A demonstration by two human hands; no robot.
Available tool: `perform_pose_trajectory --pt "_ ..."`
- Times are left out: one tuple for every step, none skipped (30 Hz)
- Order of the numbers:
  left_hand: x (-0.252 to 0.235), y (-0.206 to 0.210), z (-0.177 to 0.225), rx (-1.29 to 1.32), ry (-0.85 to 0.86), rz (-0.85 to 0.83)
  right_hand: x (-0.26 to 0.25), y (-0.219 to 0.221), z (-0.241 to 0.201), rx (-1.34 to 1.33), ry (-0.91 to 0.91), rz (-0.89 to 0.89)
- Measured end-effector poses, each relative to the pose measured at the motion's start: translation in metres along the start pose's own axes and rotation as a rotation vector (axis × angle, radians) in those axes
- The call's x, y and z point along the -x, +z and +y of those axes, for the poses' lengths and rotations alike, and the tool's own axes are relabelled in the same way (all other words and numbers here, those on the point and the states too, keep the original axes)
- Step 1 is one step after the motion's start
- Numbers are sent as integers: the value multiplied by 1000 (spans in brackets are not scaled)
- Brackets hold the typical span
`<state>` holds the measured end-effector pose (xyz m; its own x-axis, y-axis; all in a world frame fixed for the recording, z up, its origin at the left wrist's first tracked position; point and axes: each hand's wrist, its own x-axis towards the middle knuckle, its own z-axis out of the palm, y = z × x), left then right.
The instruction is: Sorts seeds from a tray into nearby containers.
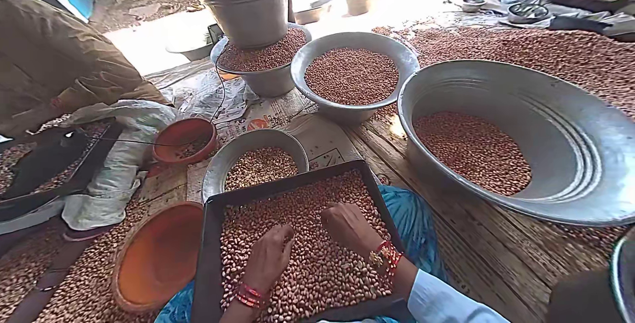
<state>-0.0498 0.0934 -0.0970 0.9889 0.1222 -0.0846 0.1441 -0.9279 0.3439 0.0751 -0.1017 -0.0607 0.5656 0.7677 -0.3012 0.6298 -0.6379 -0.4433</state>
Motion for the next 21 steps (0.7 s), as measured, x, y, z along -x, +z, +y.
perform_pose_trajectory --pt "-1 -3 2 -5 -1 -31 -1 2 -2 -5 -14 -13" --pt "-4 -8 4 -5 -17 -88 -2 6 -3 0 -32 -21" --pt "-7 -16 6 2 -45 -151 -3 9 -5 12 -45 -28" --pt "-13 -26 5 15 -67 -170 -3 13 -6 31 -53 -30" --pt "-18 -37 1 36 -73 -110 -4 15 -8 55 -56 -35" --pt "-22 -47 -6 46 -50 48 -4 17 -10 74 -60 -36" --pt "-27 -59 -15 29 -10 259 -4 18 -12 87 -64 -29" --pt "-32 -72 -22 -9 22 449 -4 18 -13 94 -63 -30" --pt "-36 -82 -30 -38 46 581 -4 18 -13 96 -57 -38" --pt "-38 -90 -34 -42 65 632 -4 18 -14 96 -51 -48" --pt "-38 -93 -36 -47 89 640 -4 17 -14 94 -44 -61" --pt "-35 -88 -34 -56 121 619 -4 16 -14 95 -41 -75" --pt "-30 -76 -29 -56 156 570 -5 16 -15 95 -42 -91" --pt "-26 -61 -24 -53 192 504 -7 14 -15 103 -48 -113" --pt "-21 -44 -19 -53 219 427 -9 11 -15 115 -56 -142" --pt "-15 -29 -15 -47 227 343 -12 7 -15 121 -65 -169" --pt "-10 -17 -12 -46 223 274 -15 1 -15 118 -74 -179" --pt "-6 -9 -9 -56 213 227 -18 -6 -16 94 -77 -160" --pt "-3 -3 -7 -72 211 217 -20 -13 -18 33 -82 -77" --pt "-2 1 -6 -91 215 232 -22 -20 -20 -52 -93 62" --pt "-1 5 -7 -111 224 259 -23 -25 -23 -138 -114 237"
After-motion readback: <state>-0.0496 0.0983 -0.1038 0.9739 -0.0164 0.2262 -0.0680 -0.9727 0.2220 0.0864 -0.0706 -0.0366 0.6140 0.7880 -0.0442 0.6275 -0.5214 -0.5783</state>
